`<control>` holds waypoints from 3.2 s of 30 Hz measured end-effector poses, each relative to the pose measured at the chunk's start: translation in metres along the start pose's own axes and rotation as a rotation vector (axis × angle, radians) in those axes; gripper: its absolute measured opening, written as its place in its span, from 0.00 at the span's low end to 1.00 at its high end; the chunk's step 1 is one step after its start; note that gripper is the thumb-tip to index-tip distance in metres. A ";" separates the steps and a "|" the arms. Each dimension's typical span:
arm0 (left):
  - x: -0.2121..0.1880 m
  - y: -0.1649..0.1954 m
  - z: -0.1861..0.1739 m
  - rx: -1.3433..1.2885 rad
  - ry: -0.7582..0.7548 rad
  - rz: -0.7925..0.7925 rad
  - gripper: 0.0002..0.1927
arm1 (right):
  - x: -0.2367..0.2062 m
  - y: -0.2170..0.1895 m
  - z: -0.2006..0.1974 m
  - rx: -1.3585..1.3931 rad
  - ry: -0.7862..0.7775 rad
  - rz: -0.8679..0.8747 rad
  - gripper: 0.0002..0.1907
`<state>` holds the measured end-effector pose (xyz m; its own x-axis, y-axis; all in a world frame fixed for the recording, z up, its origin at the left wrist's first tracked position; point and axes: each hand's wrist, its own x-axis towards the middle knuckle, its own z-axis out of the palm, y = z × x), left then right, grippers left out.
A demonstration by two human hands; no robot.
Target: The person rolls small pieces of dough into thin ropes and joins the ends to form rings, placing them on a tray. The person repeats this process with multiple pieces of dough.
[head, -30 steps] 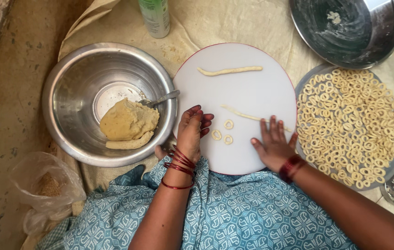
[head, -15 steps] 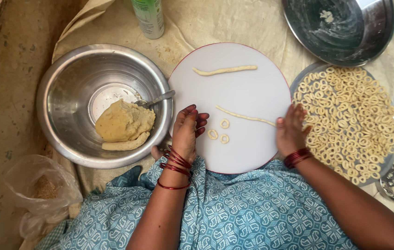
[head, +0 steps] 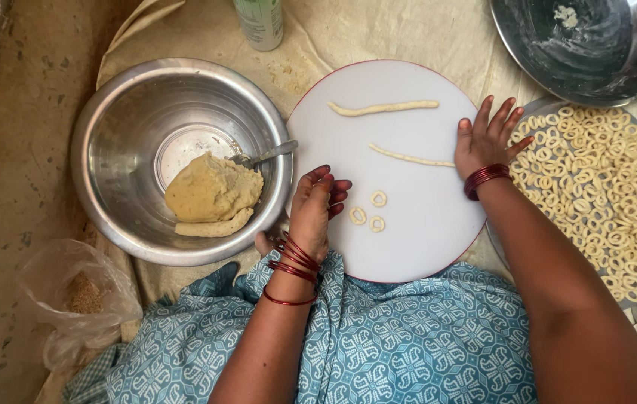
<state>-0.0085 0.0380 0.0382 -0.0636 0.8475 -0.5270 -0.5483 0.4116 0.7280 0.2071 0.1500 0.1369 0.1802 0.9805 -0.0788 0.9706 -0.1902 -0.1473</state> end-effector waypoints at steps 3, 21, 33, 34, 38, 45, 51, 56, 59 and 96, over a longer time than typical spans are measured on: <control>0.000 0.002 0.000 -0.010 -0.005 0.007 0.20 | -0.011 0.005 0.006 -0.009 -0.019 -0.034 0.37; 0.009 -0.001 -0.001 -0.021 -0.010 0.023 0.16 | -0.050 0.100 -0.023 1.436 -0.084 0.355 0.35; 0.015 -0.007 -0.001 0.000 -0.002 0.006 0.16 | -0.051 0.078 -0.019 1.767 -0.428 0.089 0.41; 0.015 -0.007 -0.001 0.002 -0.002 0.007 0.16 | -0.055 0.076 -0.024 1.798 -0.443 0.068 0.41; 0.013 -0.007 -0.001 0.009 -0.006 0.009 0.17 | -0.056 0.059 -0.047 1.900 -0.528 -0.097 0.41; 0.014 -0.004 -0.001 -0.025 0.012 0.022 0.17 | -0.030 -0.016 -0.088 1.961 -0.666 -0.333 0.40; 0.013 -0.005 -0.001 -0.077 0.035 0.048 0.16 | -0.033 -0.069 -0.097 1.859 -0.596 -0.472 0.41; 0.014 -0.006 0.002 -0.126 0.072 0.062 0.12 | -0.024 -0.077 -0.049 1.417 -0.191 -0.371 0.48; 0.014 -0.006 0.003 -0.129 0.088 0.062 0.11 | -0.022 -0.058 -0.016 1.046 -0.008 -0.484 0.44; 0.015 -0.016 -0.002 -0.044 0.084 0.069 0.11 | -0.034 -0.003 0.007 0.091 -0.006 -0.506 0.07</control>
<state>-0.0029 0.0434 0.0181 -0.1706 0.8414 -0.5128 -0.5763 0.3369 0.7446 0.1968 0.1168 0.1330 -0.3094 0.9508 0.0189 0.9183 0.3038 -0.2539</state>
